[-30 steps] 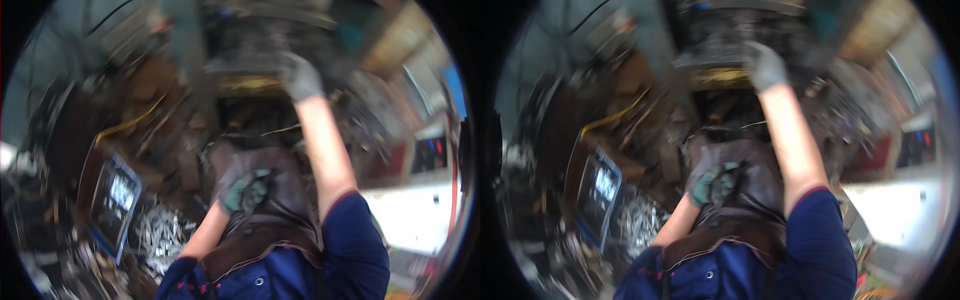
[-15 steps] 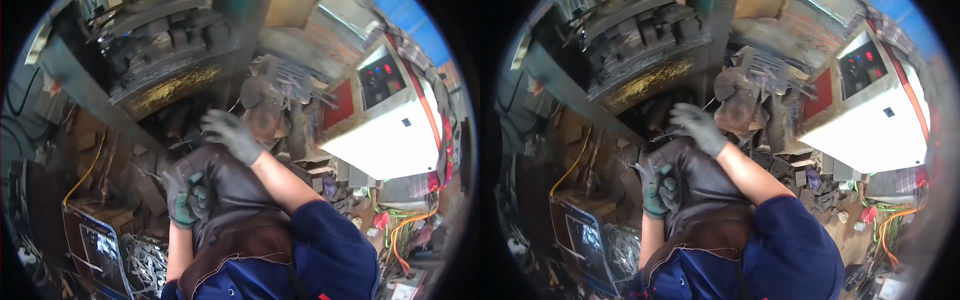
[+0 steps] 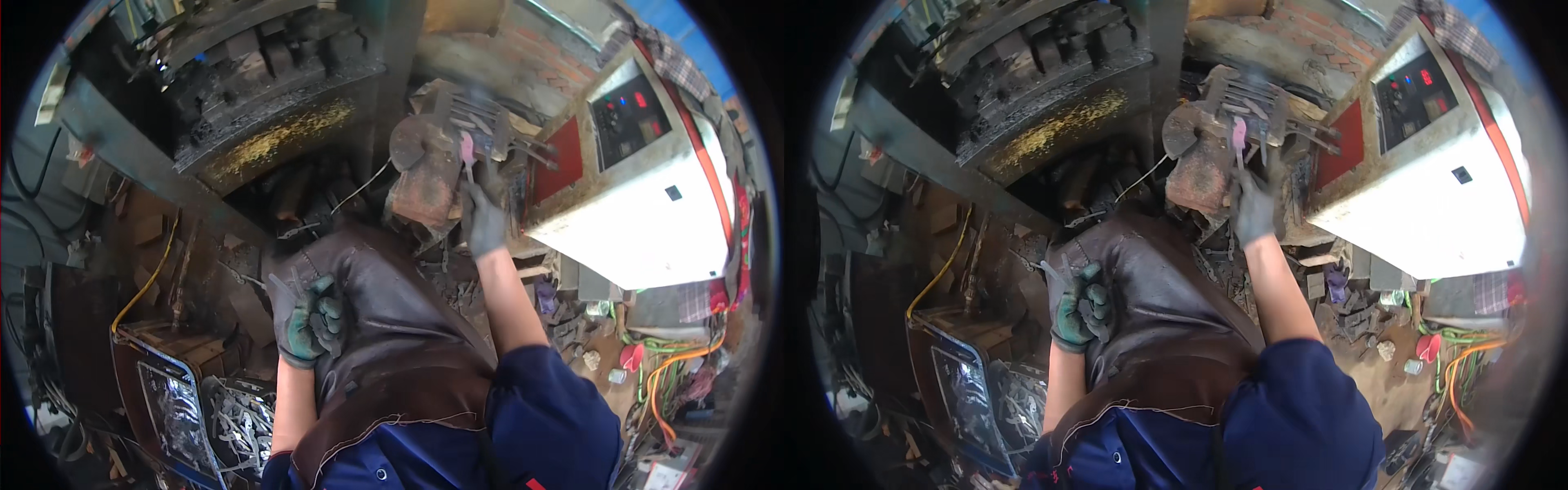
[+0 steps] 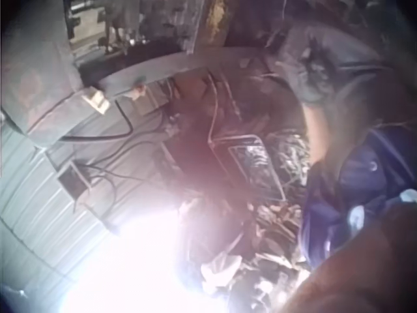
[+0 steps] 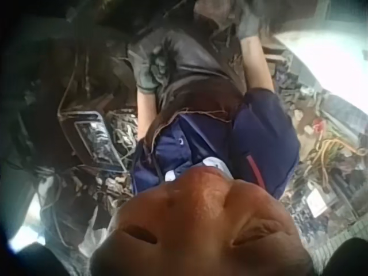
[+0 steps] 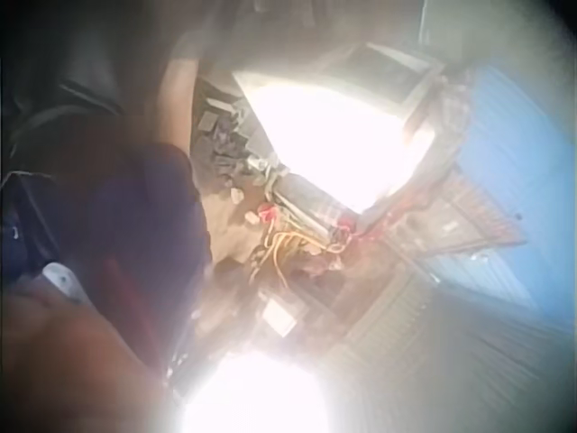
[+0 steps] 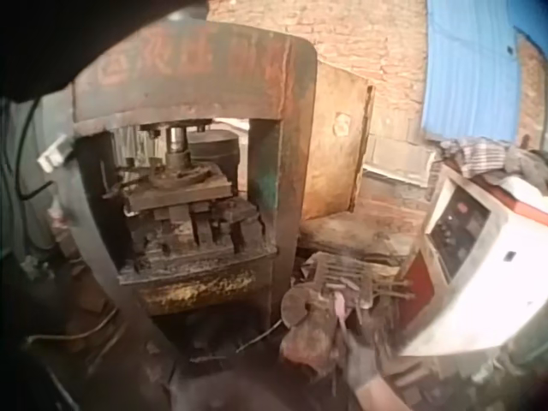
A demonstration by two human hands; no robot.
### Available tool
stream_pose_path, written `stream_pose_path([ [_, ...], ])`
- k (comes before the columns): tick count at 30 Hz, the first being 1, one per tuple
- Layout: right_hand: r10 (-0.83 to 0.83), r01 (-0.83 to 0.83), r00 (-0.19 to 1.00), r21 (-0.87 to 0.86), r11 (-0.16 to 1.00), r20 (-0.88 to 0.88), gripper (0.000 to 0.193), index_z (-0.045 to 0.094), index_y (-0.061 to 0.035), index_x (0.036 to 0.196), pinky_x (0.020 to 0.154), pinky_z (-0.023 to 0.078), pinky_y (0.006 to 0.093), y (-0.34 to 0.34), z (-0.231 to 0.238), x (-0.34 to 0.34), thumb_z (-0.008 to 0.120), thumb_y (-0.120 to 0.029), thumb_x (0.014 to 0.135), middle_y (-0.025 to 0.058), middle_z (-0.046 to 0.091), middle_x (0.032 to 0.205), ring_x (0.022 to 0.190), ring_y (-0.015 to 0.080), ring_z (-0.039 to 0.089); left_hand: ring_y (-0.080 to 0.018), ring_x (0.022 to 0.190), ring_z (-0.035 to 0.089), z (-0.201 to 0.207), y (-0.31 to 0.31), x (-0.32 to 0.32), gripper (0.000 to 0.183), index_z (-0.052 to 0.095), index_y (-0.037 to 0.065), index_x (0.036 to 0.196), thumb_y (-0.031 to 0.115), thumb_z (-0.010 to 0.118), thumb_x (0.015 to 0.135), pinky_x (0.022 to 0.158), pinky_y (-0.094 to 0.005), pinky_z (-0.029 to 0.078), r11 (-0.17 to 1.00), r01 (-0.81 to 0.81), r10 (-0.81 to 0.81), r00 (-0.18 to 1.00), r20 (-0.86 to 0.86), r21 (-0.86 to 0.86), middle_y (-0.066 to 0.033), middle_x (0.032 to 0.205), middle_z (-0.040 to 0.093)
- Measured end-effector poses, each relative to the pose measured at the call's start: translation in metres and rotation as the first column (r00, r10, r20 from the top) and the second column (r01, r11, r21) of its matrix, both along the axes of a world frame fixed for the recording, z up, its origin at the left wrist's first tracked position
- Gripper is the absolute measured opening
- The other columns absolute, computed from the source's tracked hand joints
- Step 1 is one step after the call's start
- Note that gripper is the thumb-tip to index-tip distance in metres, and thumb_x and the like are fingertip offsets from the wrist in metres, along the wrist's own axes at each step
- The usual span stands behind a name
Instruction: The person repeatedly takes heated metal pieces from a rack, feeds them into a press machine, and stacks the stamped metal pieces in hand.
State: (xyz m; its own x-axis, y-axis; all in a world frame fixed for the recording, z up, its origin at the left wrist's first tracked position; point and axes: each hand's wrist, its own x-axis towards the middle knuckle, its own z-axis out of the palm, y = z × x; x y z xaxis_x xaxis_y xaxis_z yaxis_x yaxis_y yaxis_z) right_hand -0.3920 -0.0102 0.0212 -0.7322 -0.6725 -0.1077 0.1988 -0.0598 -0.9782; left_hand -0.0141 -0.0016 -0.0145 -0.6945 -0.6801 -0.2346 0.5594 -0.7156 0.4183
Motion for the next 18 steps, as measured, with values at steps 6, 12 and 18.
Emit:
stream_pose_path([
  [6, 0.274, -0.354, 0.899, -0.197, 0.914, -0.342, 0.025, 0.067, -0.0027, 0.107, 0.042, 0.027, 0.0207, -0.049, 0.088, 0.069, 0.057, -0.024, 0.099, -0.0031, 0.05, 0.061, 0.046, 0.0044, 0.038, -0.0178, 0.08, 0.059, 0.011, -0.003, -0.008, 0.066, 0.039, 0.005, 0.146, 0.04, 0.061, 0.093, 0.06, -0.0251, 0.049, 0.993, 0.113, -0.111, 0.992, -0.061, 0.039, -0.0064, 0.097, 0.059],
  [12, 0.648, -0.655, 0.755, -0.1, 0.749, -0.098, 0.026, 0.067, -0.0022, 0.102, 0.042, 0.029, 0.0243, -0.166, 0.147, 0.137, 0.058, -0.026, 0.097, -0.0012, 0.051, 0.062, 0.047, 0.0075, 0.041, -0.0167, 0.085, 0.056, -0.006, 0.002, 0.001, 0.075, 0.038, 0.01, 0.148, 0.045, 0.067, 0.089, 0.061, -0.0239, 0.047, 0.997, 0.071, -0.072, 0.988, -0.139, -0.015, -0.0043, 0.1, 0.056],
  [18, 0.606, -0.607, 0.795, -0.017, 0.795, -0.043, 0.021, 0.067, -0.0033, 0.098, 0.041, 0.029, 0.023, -0.225, 0.169, 0.177, 0.062, -0.023, 0.093, -0.0013, 0.054, 0.064, 0.048, 0.0068, 0.043, -0.0171, 0.085, 0.057, 0.0, -0.001, 0.003, 0.062, 0.039, 0.007, 0.147, 0.039, 0.057, 0.097, 0.064, -0.0246, 0.048, 0.997, 0.051, -0.044, 0.994, -0.099, 0.066, -0.0057, 0.1, 0.057],
])
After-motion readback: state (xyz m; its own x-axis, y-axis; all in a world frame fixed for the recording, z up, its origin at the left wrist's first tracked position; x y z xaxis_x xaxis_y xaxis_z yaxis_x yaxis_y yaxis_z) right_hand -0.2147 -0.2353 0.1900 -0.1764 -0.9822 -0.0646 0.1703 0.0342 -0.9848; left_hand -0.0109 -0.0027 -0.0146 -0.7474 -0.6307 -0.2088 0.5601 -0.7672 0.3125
